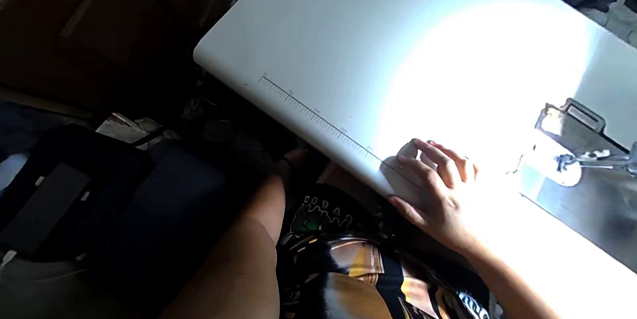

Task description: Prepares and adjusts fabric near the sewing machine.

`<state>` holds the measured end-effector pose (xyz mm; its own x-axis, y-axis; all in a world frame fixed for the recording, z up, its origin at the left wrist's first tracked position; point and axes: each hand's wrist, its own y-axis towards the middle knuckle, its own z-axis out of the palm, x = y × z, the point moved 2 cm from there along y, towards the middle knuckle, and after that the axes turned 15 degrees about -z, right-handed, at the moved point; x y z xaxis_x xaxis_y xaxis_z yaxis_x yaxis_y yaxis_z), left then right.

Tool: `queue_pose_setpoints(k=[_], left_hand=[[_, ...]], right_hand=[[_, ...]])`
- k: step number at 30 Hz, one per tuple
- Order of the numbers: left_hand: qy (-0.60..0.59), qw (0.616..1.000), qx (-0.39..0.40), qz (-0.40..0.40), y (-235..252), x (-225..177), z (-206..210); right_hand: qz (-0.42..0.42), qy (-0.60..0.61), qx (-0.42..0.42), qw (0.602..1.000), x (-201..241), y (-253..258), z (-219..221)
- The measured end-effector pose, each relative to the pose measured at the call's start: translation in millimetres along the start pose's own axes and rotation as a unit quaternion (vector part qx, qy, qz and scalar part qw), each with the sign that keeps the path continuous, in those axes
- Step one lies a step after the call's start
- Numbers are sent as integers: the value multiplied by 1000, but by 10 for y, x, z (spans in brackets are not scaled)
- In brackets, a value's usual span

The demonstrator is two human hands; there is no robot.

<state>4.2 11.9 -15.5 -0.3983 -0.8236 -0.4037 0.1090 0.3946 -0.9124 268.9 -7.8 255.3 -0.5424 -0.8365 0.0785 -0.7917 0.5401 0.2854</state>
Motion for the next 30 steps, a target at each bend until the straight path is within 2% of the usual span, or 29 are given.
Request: queue_pose_setpoints(k=[1,3,5,7,8,10,11,12,13,14,15,16,18,20,23,25,27,29,30], left_hand=[[186,982,-32,13,-138,-151,-16],[352,934,-66,4,-325,-309,-53],[327,940,-101,8,-486,-267,-121],[201,973,-108,21,-812,-163,-161],[151,983,-103,26,-981,-83,-145],[83,992,-90,34,-1300,129,-54],[74,993,-87,21,-1436,224,-1],[64,994,-87,3,-1528,309,43],[57,995,-87,-7,-1589,376,79],[50,995,-90,-11,-1656,417,120],[45,994,-98,-1,-1736,424,172],[48,993,-109,23,-1820,384,238],[96,981,-129,110,-1975,199,415],[157,955,-109,227,-2138,-74,668],[232,907,29,349,-2415,-495,1244],[298,872,134,365,-2550,-687,1670],[386,826,186,366,-2712,-815,2063],[468,770,213,378,-2863,-867,2349],[497,743,230,385,-2923,-878,2456]], right_hand=[[-2,-3,-4,1000,1,9,3],[-4,2,-16,1000,-9,8,18],[-24,35,-38,998,39,-34,4],[-82,98,-93,987,242,-184,-52],[-126,143,-95,977,406,-306,-77],[-182,220,-27,958,677,-589,-52],[-146,245,38,958,713,-764,-17],[-49,260,129,956,665,-952,-20],[83,256,239,933,544,-1151,-42],[227,240,326,886,389,-1392,-43],[347,213,350,844,242,-1703,8],[428,173,328,824,110,-2036,93],[525,147,252,800,-140,-2667,313],[576,160,171,783,-203,-2973,406],[621,184,126,751,-107,-2924,338],[646,196,129,726,-63,-2864,274],[649,200,167,714,9,-2789,80],[612,218,180,739,140,-2753,-235],[578,237,157,765,191,-2746,-418]])
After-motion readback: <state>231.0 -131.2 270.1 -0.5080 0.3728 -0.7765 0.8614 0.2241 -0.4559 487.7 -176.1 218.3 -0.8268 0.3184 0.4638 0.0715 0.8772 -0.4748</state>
